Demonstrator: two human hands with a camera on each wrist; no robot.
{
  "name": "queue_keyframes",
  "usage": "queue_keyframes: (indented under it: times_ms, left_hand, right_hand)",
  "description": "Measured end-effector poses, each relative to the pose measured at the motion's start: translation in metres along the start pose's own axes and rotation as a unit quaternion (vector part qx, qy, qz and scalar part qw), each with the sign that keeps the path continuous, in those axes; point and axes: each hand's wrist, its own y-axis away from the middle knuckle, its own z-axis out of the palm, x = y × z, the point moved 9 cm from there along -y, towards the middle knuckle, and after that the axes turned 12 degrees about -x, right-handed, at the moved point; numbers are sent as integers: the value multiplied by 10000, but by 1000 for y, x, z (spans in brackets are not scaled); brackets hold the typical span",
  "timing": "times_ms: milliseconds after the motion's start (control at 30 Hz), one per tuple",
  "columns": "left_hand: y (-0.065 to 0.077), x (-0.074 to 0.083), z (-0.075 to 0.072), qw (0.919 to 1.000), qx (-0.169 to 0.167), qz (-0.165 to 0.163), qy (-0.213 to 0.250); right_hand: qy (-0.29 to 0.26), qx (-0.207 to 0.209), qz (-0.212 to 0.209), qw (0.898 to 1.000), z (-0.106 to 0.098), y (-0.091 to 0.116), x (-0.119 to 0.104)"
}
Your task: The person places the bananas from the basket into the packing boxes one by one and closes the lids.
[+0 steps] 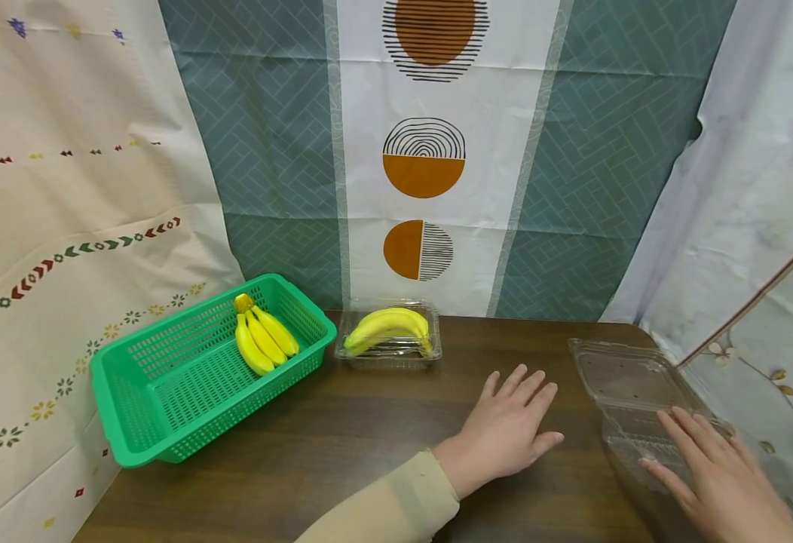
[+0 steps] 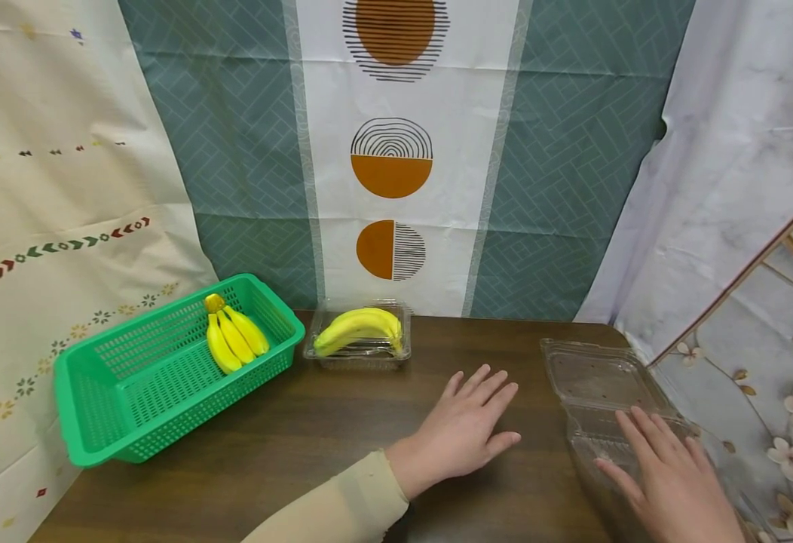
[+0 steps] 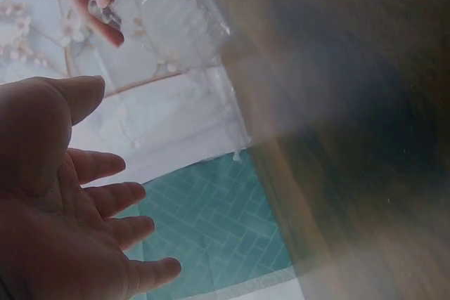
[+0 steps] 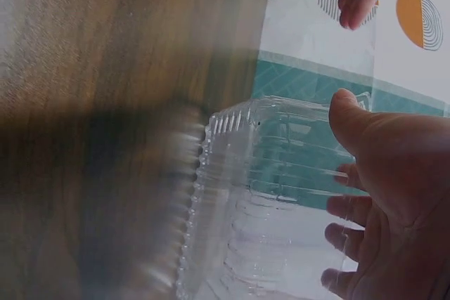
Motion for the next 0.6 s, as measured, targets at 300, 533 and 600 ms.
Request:
queue_keyframes:
  times_ms: [300,533,600]
  left_hand:
    - [-8,16,6,9998,-185,112,10]
    - [-17,34,15,9991,-372,224,-1]
    - [-20,39,17,9988,-414,274,-10]
  right_hand:
    - [-66,-109,-30,9999,8,6,3]
    - [-103,-182,-160,9997,27,13,14]
    - [-189,-174,-191,9995,34,15,16]
